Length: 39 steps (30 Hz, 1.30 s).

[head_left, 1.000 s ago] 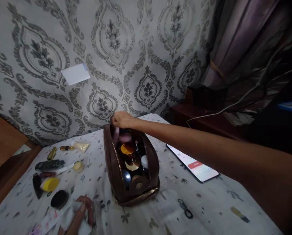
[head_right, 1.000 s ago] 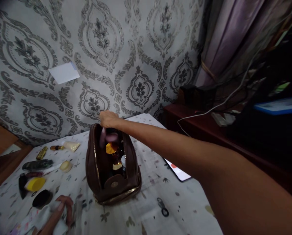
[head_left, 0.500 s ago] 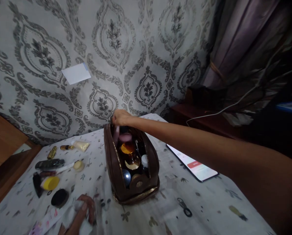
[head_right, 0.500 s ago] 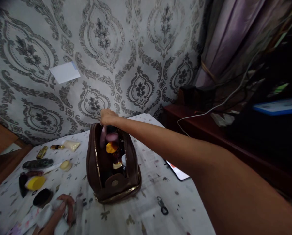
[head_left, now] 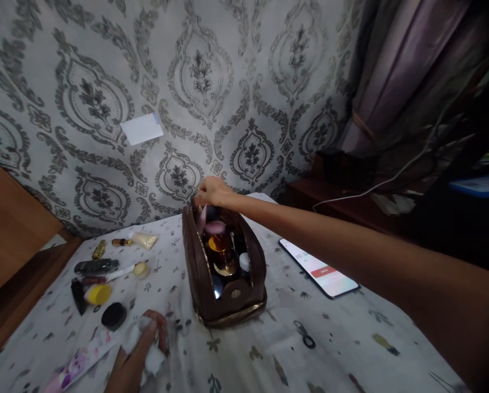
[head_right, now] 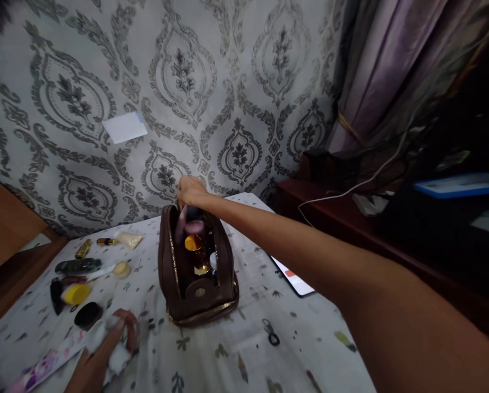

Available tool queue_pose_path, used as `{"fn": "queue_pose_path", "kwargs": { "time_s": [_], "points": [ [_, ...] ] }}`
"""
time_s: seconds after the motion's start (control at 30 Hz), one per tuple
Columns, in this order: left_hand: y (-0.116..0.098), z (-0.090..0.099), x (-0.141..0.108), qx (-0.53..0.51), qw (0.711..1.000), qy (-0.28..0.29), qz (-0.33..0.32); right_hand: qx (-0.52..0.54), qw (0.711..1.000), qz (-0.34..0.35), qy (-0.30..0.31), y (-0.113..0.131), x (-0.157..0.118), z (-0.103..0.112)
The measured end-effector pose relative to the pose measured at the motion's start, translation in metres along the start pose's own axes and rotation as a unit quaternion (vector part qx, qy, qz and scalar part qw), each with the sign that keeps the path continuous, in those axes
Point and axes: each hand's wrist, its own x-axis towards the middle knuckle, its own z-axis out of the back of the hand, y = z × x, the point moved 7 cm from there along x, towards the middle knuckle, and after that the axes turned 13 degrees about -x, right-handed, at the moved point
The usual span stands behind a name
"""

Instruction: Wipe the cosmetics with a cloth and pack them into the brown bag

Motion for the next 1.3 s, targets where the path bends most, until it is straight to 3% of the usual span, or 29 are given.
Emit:
{"fn": "queue_pose_path", "kwargs": {
  "time_s": [0.17, 0.3, 0.43, 0.5, 0.6, 0.7, 0.8, 0.9, 0.97, 1.03, 1.13, 1.3],
  "points": [
    [-0.029, -0.011, -0.022, 0.027, 0.996, -0.064, -0.054, 0.012, 0.997, 0.014, -0.078, 0.009, -0.035, 0.021],
    [-0.025, -0.014, -0.021, -0.032, 0.997, -0.058, -0.050, 0.103, 0.984, 0.081, -0.123, 0.037, -0.089, 0.021],
    [-0.017, -0.008, -0.017, -0.029, 0.996, -0.063, -0.057, 0.163, 0.938, 0.254, -0.168, 0.094, -0.165, 0.002],
    [-0.016, -0.003, -0.018, -0.022, 0.996, -0.069, -0.060, 0.178, 0.911, 0.343, -0.145, 0.124, -0.202, -0.018],
    [-0.021, -0.002, -0.019, -0.021, 0.995, -0.037, -0.093, 0.171, 0.892, 0.401, -0.122, 0.157, -0.238, -0.047],
    [-0.024, 0.000, -0.019, -0.026, 0.993, -0.034, -0.106, 0.225, 0.899, 0.364, -0.091, 0.173, -0.242, -0.073],
    [-0.021, 0.004, -0.018, -0.037, 0.992, -0.058, -0.103, 0.348, 0.909, 0.225, -0.038, 0.172, -0.223, -0.102],
    [-0.018, 0.008, -0.018, -0.027, 0.991, -0.084, -0.102, 0.483, 0.873, 0.061, 0.018, 0.168, -0.205, -0.136],
    [-0.019, 0.012, -0.021, -0.006, 0.989, -0.101, -0.109, 0.543, 0.839, -0.004, 0.029, 0.169, -0.202, -0.152],
    [-0.026, 0.019, -0.024, 0.026, 0.985, -0.113, -0.131, 0.570, 0.820, -0.037, 0.027, 0.172, -0.204, -0.162],
    [-0.046, 0.034, -0.021, 0.099, 0.973, -0.125, -0.165, 0.568, 0.821, -0.048, 0.014, 0.173, -0.213, -0.170],
    [-0.085, 0.070, 0.019, 0.266, 0.943, -0.131, -0.154, 0.561, 0.827, -0.034, 0.029, 0.170, -0.223, -0.178]
  ]
}}
